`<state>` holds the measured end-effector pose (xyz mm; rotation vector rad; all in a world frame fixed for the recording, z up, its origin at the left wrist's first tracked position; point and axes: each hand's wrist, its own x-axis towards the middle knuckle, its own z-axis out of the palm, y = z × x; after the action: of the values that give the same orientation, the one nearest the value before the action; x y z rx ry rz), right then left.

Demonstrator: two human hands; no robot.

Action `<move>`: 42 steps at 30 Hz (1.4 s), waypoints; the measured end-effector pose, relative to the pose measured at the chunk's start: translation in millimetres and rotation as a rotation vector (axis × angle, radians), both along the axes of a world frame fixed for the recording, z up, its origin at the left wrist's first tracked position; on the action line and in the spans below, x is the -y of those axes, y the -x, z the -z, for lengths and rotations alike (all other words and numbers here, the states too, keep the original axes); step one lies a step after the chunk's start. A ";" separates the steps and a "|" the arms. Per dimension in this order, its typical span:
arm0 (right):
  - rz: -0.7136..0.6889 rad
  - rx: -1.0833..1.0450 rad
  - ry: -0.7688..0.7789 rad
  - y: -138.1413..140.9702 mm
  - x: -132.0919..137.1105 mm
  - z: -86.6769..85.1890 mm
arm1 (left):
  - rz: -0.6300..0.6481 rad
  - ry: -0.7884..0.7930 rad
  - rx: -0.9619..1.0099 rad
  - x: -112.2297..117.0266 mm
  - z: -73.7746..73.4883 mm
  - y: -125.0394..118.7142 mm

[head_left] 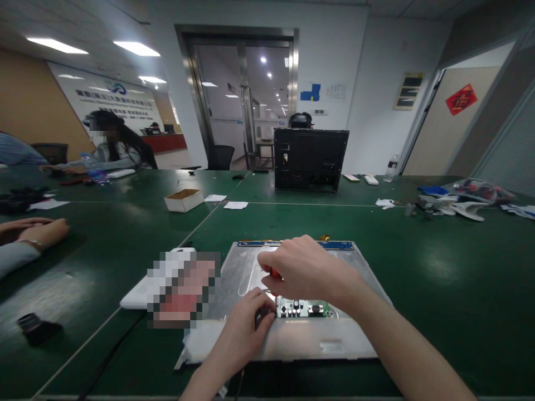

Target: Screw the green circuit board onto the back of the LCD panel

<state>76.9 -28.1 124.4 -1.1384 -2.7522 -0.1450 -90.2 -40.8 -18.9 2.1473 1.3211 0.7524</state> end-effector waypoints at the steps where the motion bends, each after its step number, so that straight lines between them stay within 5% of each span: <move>1: -0.019 0.000 0.008 -1.5 0.4 -0.4 | 0.011 0.000 0.010 -0.1 0.0 0.1; 42: -0.078 -0.031 0.008 -4.5 -0.5 0.5 | 0.014 0.005 0.032 1.2 -2.0 0.0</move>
<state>81.4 -27.6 123.9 -1.0239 -2.7671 -0.1053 -90.3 -42.1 -16.9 2.1301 1.2894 0.7738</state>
